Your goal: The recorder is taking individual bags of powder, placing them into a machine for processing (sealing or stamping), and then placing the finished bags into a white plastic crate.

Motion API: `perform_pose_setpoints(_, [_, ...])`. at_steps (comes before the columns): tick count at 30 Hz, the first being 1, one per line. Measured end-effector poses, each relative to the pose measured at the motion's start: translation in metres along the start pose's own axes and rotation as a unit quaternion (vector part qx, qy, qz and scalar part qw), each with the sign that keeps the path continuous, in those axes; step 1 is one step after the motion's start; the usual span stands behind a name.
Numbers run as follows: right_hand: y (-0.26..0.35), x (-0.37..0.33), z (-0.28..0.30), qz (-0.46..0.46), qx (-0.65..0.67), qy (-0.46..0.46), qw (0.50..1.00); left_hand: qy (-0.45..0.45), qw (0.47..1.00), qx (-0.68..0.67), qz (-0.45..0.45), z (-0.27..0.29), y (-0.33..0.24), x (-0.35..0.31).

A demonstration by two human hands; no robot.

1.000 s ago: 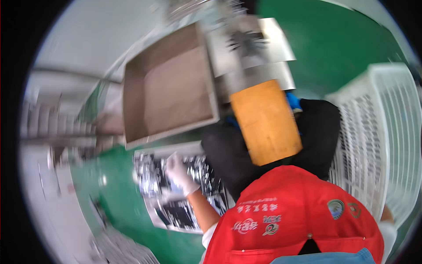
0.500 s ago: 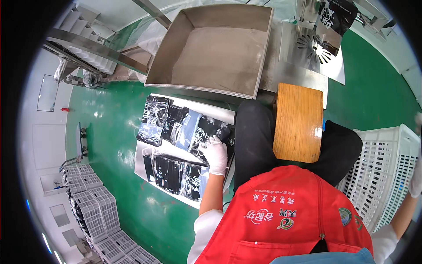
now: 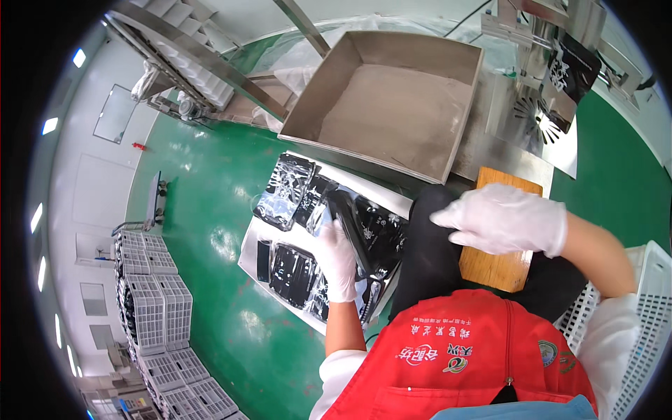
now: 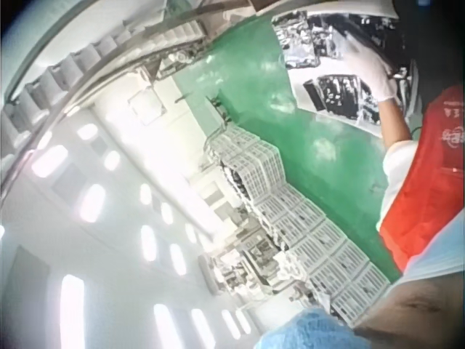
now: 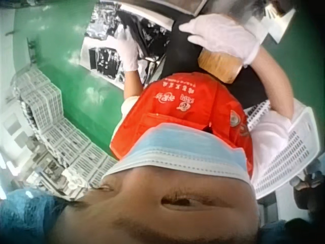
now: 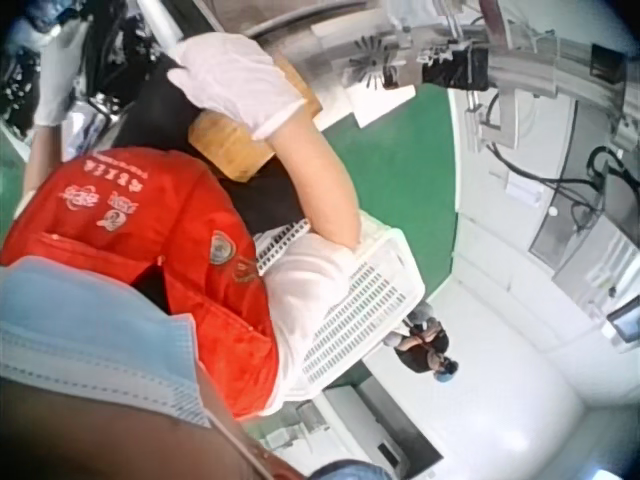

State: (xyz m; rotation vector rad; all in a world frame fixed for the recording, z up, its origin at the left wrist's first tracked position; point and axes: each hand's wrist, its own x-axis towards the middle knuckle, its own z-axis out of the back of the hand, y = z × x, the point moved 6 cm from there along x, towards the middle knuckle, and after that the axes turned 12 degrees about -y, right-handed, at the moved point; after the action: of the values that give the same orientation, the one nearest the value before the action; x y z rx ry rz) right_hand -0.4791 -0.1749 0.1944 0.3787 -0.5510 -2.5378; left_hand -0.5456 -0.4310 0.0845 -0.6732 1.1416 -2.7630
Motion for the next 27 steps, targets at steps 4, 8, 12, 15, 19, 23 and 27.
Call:
perform_pose_setpoints(4, [-0.007,0.048,-0.032,0.050,0.168,-0.277,0.945,-0.028,0.925,-0.327,0.192,-0.001,-0.076,-0.012])
perform_pose_setpoints(8, [-0.011,0.041,-0.022,-0.061,0.244,-0.280,0.927,0.159,0.835,-0.485,0.204,-0.041,-0.123,-0.007])
perform_pose_setpoints(12, [-0.034,0.001,0.014,-0.055,0.170,-0.343,0.922,0.244,0.797,-0.539,0.121,-0.080,-0.167,-0.014])
perform_pose_setpoints(15, [-0.046,-0.029,0.034,-0.119,0.183,-0.360,0.907,0.270,0.807,-0.525,0.017,-0.101,-0.200,-0.022])
perform_pose_setpoints(19, [-0.069,-0.066,0.045,-0.128,0.241,-0.353,0.895,0.370,0.746,-0.549,-0.066,-0.115,-0.240,-0.035])
perform_pose_setpoints(23, [-0.083,-0.082,0.047,-0.129,0.222,-0.386,0.886,0.463,0.731,-0.493,-0.091,-0.129,-0.256,-0.038])
perform_pose_setpoints(27, [-0.119,-0.085,0.027,-0.203,0.163,-0.437,0.861,0.450,0.776,-0.426,-0.118,-0.154,-0.266,-0.048])
